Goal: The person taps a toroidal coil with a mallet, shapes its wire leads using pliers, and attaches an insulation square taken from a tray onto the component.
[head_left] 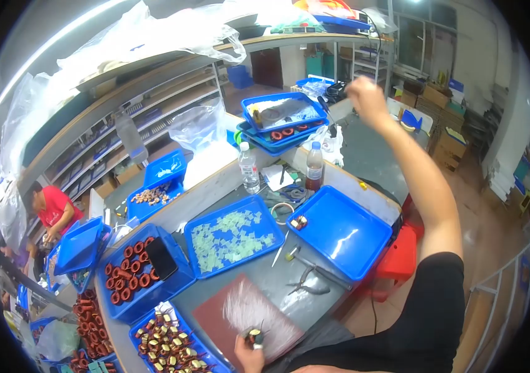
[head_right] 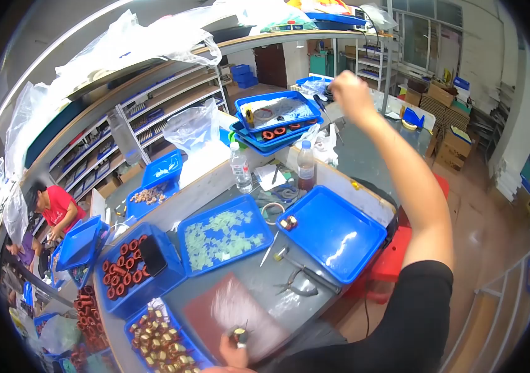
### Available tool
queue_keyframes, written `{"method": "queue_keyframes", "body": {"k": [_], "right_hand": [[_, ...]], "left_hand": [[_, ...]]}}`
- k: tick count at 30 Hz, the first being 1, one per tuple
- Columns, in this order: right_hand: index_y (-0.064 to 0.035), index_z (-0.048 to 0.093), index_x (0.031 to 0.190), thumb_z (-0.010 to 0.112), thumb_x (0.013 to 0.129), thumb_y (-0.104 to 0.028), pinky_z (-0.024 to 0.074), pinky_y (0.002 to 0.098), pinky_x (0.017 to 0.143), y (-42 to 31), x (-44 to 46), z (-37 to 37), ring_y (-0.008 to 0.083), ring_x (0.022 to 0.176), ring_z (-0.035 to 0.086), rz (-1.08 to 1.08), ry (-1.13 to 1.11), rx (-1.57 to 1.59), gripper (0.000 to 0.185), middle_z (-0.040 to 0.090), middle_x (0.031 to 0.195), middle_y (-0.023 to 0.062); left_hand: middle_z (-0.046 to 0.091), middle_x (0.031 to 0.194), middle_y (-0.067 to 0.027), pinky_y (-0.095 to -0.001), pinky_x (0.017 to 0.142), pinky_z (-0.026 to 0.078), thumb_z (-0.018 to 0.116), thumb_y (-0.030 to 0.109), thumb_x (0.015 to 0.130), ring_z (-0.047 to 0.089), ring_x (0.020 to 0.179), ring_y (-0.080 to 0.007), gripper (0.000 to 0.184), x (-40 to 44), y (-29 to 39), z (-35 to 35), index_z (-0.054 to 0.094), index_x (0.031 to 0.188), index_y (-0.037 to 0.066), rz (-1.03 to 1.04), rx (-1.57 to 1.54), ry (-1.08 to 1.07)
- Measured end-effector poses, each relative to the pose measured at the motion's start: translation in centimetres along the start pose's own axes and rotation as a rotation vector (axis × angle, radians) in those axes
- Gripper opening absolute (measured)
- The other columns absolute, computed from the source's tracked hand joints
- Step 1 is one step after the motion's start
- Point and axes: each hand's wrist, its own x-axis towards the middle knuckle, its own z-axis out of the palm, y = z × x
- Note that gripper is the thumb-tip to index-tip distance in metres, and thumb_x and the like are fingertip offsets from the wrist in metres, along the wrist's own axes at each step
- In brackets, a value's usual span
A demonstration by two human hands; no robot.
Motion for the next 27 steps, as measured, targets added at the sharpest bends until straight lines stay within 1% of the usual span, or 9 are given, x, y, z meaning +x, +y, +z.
{"method": "queue_keyframes", "body": {"k": [1, 3, 4, 8, 16, 21, 24, 26, 27], "right_hand": [[-0.0077, 0.072, 0.089, 0.064, 0.086, -0.01, 0.0548, 0.0443, 0.078, 2.4, 2.2, 1.1, 0.0355, 0.088, 0.067, 0.042, 0.077, 0.029, 0.008, 0.066, 0.094, 0.0127], [-0.0084, 0.073, 0.091, 0.065, 0.086, -0.011, 0.0543, 0.0439, 0.08, 5.0, 5.9, 2.6, 0.0354, 0.09, 0.067, 0.147, 0.099, 0.01, 0.01, 0.067, 0.093, 0.0127], [-0.0077, 0.073, 0.093, 0.066, 0.085, -0.01, 0.0524, 0.0433, 0.08, 6.9, 7.5, 4.4, 0.0357, 0.089, 0.067, 0.141, 0.119, -0.035, 0.011, 0.068, 0.091, 0.0142], [-0.0142, 0.076, 0.098, 0.064, 0.088, -0.022, 0.053, 0.0449, 0.086, 10.4, 13.5, 8.2, 0.0351, 0.095, 0.067, 0.286, 0.159, -0.158, 0.018, 0.07, 0.097, 0.0148], [-0.0206, 0.075, 0.11, 0.056, 0.089, -0.029, 0.0515, 0.0436, 0.094, 14.9, 21.2, 12.9, 0.0342, 0.106, 0.067, 0.419, -0.026, -0.115, 0.029, 0.072, 0.11, 0.0137], [-0.02, 0.074, 0.111, 0.046, 0.09, -0.034, 0.0493, 0.0436, 0.096, 15.6, 20.7, 13.9, 0.0362, 0.108, 0.066, 0.392, 0.173, 0.124, 0.038, 0.072, 0.111, 0.0159], [-0.0162, 0.075, 0.108, 0.048, 0.09, -0.029, 0.0504, 0.0416, 0.094, 13.6, 17.8, 12.3, 0.0329, 0.104, 0.068, 0.442, 0.426, 0.237, 0.034, 0.074, 0.107, 0.0122], [-0.0115, 0.073, 0.108, 0.05, 0.093, -0.018, 0.0506, 0.0342, 0.092, 11.8, 15.3, 10.9, 0.0231, 0.101, 0.069, 0.448, 0.48, 0.317, 0.029, 0.075, 0.106, 0.0071], [-0.0105, 0.073, 0.108, 0.051, 0.093, -0.013, 0.0503, 0.033, 0.091, 11.8, 13.7, 11.0, 0.021, 0.099, 0.069, 0.346, 0.514, 0.325, 0.026, 0.075, 0.103, 0.0072]], "left_hand": [[0.054, 0.136, -0.02, -0.0438, 0.11, 0.041, 0.085, 0.014, 0.072, 0.052, 0.128, -0.0284, 0.087, -0.5, -4.6, -1.1, 0.043, 0.146, 0.001, -0.081, 0.002, -0.061], [0.061, 0.126, -0.0149, -0.039, 0.102, 0.047, 0.084, 0.011, 0.072, 0.058, 0.117, -0.0244, 0.074, -0.1, -3.7, -2.0, 0.051, 0.138, -0.001, -0.11, -0.124, -0.139], [0.065, 0.12, -0.0109, -0.04, 0.099, 0.048, 0.08, 0.008, 0.077, 0.059, 0.113, -0.0223, 0.065, -0.8, -5.0, -0.5, 0.052, 0.135, -0.001, -0.37, -0.451, 0.132], [0.062, 0.126, -0.0121, -0.0364, 0.105, 0.044, 0.062, 0.006, 0.093, 0.059, 0.117, -0.0238, 0.042, -1.3, -3.1, -0.4, 0.054, 0.133, 0.001, -0.066, 0.004, -0.023], [0.063, 0.121, -0.0138, -0.036, 0.103, 0.046, 0.06, 0.001, 0.092, 0.06, 0.113, -0.0227, 0.036, -2.3, -3.2, 0.4, 0.056, 0.127, -0.005, -0.108, 0.013, 0.127], [0.063, 0.12, -0.0125, -0.0348, 0.102, 0.046, 0.061, 0.002, 0.092, 0.061, 0.113, -0.0214, 0.034, -2.4, -2.4, 0.1, 0.057, 0.125, -0.005, -0.19, 0.009, 0.144], [0.063, 0.121, -0.0102, -0.0342, 0.103, 0.045, 0.065, 0.007, 0.094, 0.059, 0.115, -0.0208, 0.036, -2.2, -3.2, -1.1, 0.056, 0.128, 0.0, -0.315, 0.136, 0.128], [0.066, 0.121, -0.0107, -0.0405, 0.101, 0.048, 0.074, 0.032, 0.091, 0.059, 0.115, -0.023, 0.059, -2.0, -1.4, -1.5, 0.051, 0.137, 0.002, -0.307, 0.06, 0.184], [0.067, 0.09, -0.004, -0.026, 0.075, 0.049, 0.072, 0.016, 0.087, 0.062, 0.083, -0.0124, 0.022, -0.2, 1.4, 0.5, 0.068, 0.103, 0.001, -0.058, 0.051, 0.289]]}}
